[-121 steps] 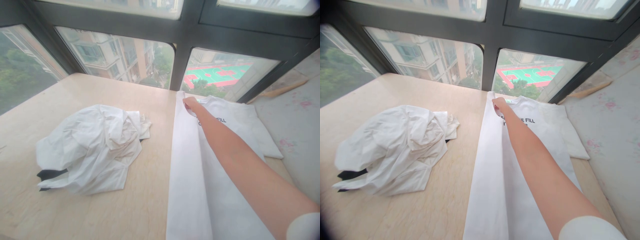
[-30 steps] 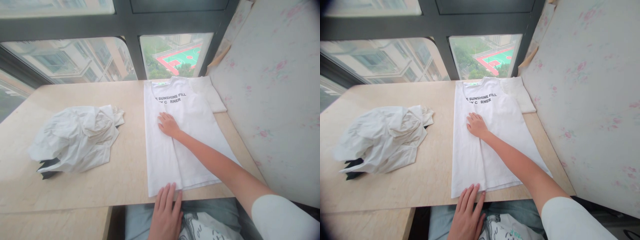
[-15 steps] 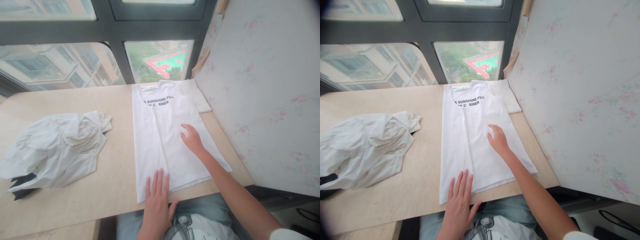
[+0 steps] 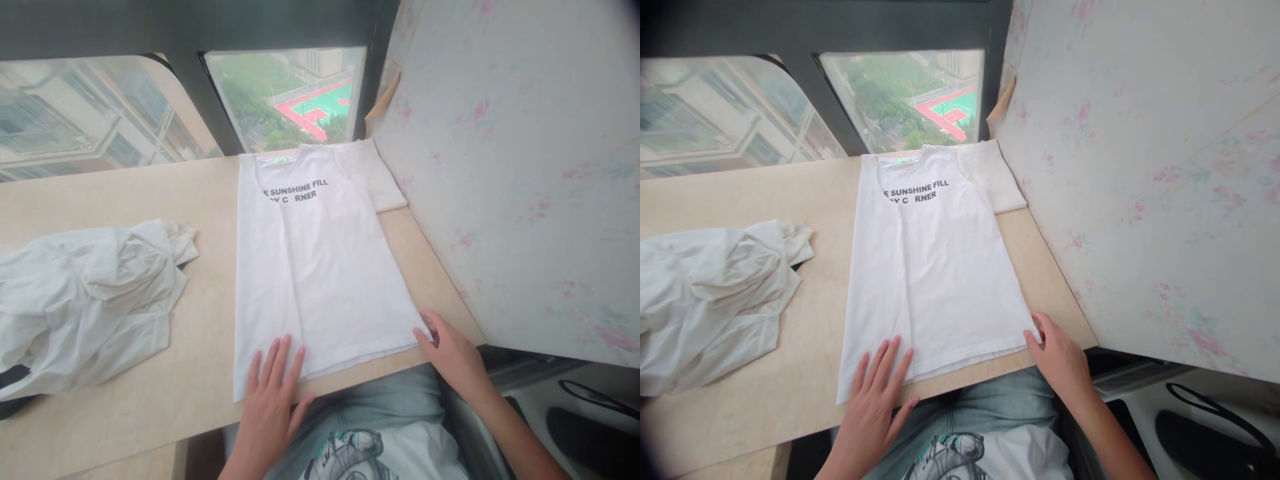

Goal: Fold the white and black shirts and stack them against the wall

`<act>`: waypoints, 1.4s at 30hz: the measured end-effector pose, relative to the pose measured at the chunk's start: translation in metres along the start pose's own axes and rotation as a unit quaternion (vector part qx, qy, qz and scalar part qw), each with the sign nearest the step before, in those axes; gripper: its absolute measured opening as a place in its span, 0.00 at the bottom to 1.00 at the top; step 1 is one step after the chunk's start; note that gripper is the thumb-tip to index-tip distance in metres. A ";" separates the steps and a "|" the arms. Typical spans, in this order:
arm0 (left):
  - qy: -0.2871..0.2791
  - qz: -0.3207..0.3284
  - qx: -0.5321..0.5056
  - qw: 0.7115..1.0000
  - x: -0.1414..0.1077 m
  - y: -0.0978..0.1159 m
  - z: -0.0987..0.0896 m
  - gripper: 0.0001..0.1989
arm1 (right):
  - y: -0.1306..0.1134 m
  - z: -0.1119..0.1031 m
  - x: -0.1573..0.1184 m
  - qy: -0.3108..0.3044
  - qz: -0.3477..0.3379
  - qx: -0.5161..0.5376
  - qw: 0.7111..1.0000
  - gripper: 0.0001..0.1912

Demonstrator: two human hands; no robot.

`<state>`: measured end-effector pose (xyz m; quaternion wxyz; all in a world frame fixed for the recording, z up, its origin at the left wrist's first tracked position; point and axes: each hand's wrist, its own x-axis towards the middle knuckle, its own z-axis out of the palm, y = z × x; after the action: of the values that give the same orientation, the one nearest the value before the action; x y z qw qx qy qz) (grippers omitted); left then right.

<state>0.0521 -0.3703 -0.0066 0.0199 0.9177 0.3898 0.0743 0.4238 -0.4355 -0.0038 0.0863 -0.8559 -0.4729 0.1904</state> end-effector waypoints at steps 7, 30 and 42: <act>0.022 0.007 -0.032 0.999 -0.014 -0.015 -0.002 0.25 | 0.017 -0.001 -0.002 -0.011 -0.025 0.067 0.997 0.21; -0.126 -0.246 -0.579 0.767 0.159 0.140 0.020 0.15 | -0.032 -0.032 0.006 -0.159 -0.145 0.244 0.946 0.11; -0.119 -0.260 -0.534 0.796 0.156 0.131 0.026 0.02 | -0.135 -0.050 0.300 0.077 -0.070 0.091 0.990 0.25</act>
<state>0.2558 -0.3486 -0.0009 0.5719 0.6270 0.5063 0.1531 0.4833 -0.1088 0.0127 0.2128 -0.8214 -0.5045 0.1598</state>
